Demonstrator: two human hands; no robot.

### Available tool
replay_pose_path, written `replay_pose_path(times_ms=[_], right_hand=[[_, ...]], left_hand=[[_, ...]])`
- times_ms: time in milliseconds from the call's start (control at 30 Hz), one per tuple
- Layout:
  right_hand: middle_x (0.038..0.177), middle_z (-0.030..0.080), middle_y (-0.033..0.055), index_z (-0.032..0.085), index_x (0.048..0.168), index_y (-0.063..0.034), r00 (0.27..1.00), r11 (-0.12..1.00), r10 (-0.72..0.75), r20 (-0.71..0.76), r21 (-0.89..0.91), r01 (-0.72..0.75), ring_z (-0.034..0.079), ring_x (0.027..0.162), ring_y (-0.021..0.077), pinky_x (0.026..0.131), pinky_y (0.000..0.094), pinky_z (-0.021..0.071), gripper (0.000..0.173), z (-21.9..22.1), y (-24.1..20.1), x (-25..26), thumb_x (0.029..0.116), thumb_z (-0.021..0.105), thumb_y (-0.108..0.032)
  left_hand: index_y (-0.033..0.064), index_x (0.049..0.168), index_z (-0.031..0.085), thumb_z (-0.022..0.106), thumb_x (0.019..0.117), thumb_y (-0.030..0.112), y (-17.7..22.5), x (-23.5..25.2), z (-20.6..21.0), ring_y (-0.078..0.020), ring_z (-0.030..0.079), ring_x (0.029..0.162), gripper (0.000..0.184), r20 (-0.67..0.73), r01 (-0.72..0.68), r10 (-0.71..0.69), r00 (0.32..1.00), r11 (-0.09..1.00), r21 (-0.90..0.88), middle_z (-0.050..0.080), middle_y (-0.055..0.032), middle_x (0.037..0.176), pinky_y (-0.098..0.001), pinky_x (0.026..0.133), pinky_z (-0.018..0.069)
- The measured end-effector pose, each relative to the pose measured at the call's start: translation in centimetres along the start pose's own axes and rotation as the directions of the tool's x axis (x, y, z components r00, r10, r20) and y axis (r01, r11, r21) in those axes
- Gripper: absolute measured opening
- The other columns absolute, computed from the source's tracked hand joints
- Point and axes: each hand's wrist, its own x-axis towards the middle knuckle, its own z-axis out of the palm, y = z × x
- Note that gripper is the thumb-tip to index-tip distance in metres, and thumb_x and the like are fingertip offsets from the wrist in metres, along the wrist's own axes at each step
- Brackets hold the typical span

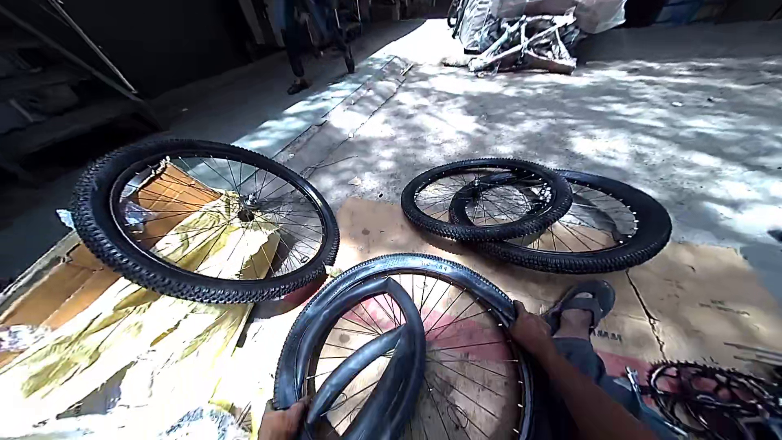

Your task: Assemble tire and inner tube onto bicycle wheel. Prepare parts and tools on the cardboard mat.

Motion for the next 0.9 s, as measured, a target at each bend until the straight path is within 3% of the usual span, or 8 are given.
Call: replay_pose_path(times_ms=[133,233,333,467,700,767,833,900], right_hand=[[0.147,0.050,0.0281,0.039,0.159,-0.0152,0.924,0.973,-0.213,-0.318,0.013,0.229,0.056,0.128,0.0452,0.101,0.0609,0.0489,0.074,2.0,1.0,-1.1,0.0929,0.069,-0.028],[0.149,0.048,0.0264,0.038,0.159,-0.0115,0.905,0.953,-0.302,-0.299,-0.094,0.287,0.054,0.131,0.0444,0.099,0.0619,0.0483,0.075,0.9,-0.6,-0.5,0.0944,0.068,-0.033],[0.137,0.057,0.0284,0.031,0.162,-0.0141,0.945,0.963,-0.258,-0.199,-0.125,0.237,0.064,0.112,0.0465,0.085,0.0607,0.0548,0.076,-1.2,-3.7,1.3,0.0985,0.064,-0.039],[0.121,0.068,0.0256,0.042,0.157,-0.0244,0.987,0.988,-0.150,-0.066,-0.045,0.147,0.067,0.111,0.0442,0.091,0.0629,0.0521,0.065,-1.0,-3.5,3.5,0.0992,0.063,-0.043],[0.126,0.066,0.0257,0.026,0.162,-0.0101,0.994,0.993,0.044,0.095,-0.116,-0.033,0.065,0.117,0.0427,0.096,0.0584,0.0524,0.083,-1.2,-0.4,-4.2,0.0943,0.062,-0.041],[0.137,0.058,0.0301,0.020,0.162,-0.0029,0.992,0.991,0.061,0.109,-0.122,-0.048,0.061,0.124,0.0455,0.099,0.0591,0.0509,0.093,-1.0,0.5,-7.5,0.0932,0.065,-0.046],[0.150,0.040,0.0377,0.017,0.163,-0.0026,1.000,0.999,-0.016,-0.014,-0.049,0.015,0.050,0.132,0.0542,0.100,0.0662,0.0476,0.096,0.4,0.6,-9.3,0.0919,0.070,-0.038],[0.152,0.036,0.0401,0.020,0.163,-0.0043,0.985,0.999,-0.044,-0.167,0.023,0.049,0.046,0.134,0.0574,0.100,0.0686,0.0463,0.087,2.0,-0.5,-9.2,0.0953,0.067,-0.031]], left_hand=[[0.0058,0.148,0.047,0.082,0.0794,0.048,1.0,1.8,-0.1,-0.0411,0.065,0.120,0.088,-0.034,-0.045,0.049,0.998,0.992,0.117,0.067,-0.0241,0.127,-0.0622,0.099,0.0513],[0.0064,0.148,0.047,0.081,0.0802,0.047,1.3,2.4,0.0,-0.0412,0.064,0.121,0.087,-0.020,-0.061,0.064,0.998,0.989,0.138,0.066,-0.0242,0.129,-0.0624,0.100,0.0509],[0.0089,0.147,0.049,0.081,0.0792,0.048,1.5,3.2,0.5,-0.0400,0.064,0.121,0.085,-0.012,-0.044,0.045,0.999,0.992,0.120,0.067,-0.0226,0.128,-0.0630,0.099,0.0510],[0.0094,0.145,0.052,0.083,0.0784,0.044,1.6,3.9,0.2,-0.0382,0.065,0.119,0.081,-0.006,-0.032,0.032,0.999,0.998,0.059,0.067,-0.0215,0.126,-0.0624,0.098,0.0509],[0.0177,0.166,0.011,0.083,0.0795,0.059,8.5,3.5,-5.2,-0.0508,0.054,0.130,0.119,0.088,-0.172,0.168,0.982,0.985,0.033,0.050,-0.0347,0.144,-0.0672,0.101,0.0478],[0.0096,0.164,0.021,0.077,0.0858,0.059,9.1,2.1,-6.9,-0.0508,0.042,0.141,0.108,0.082,-0.167,0.177,0.981,0.979,-0.119,0.040,-0.0330,0.155,-0.0715,0.106,0.0396],[0.0040,0.152,0.046,0.071,0.0879,0.065,7.9,0.9,-6.9,-0.0484,0.050,0.136,0.092,-0.097,-0.207,0.200,0.975,0.976,-0.071,0.053,-0.0314,0.145,-0.0678,0.108,0.0419],[0.0067,0.149,0.052,0.061,0.0903,0.071,6.2,-1.1,-5.5,-0.0506,0.049,0.135,0.087,-0.262,-0.181,0.179,0.948,0.983,0.018,0.054,-0.0329,0.142,-0.0670,0.109,0.0406]])
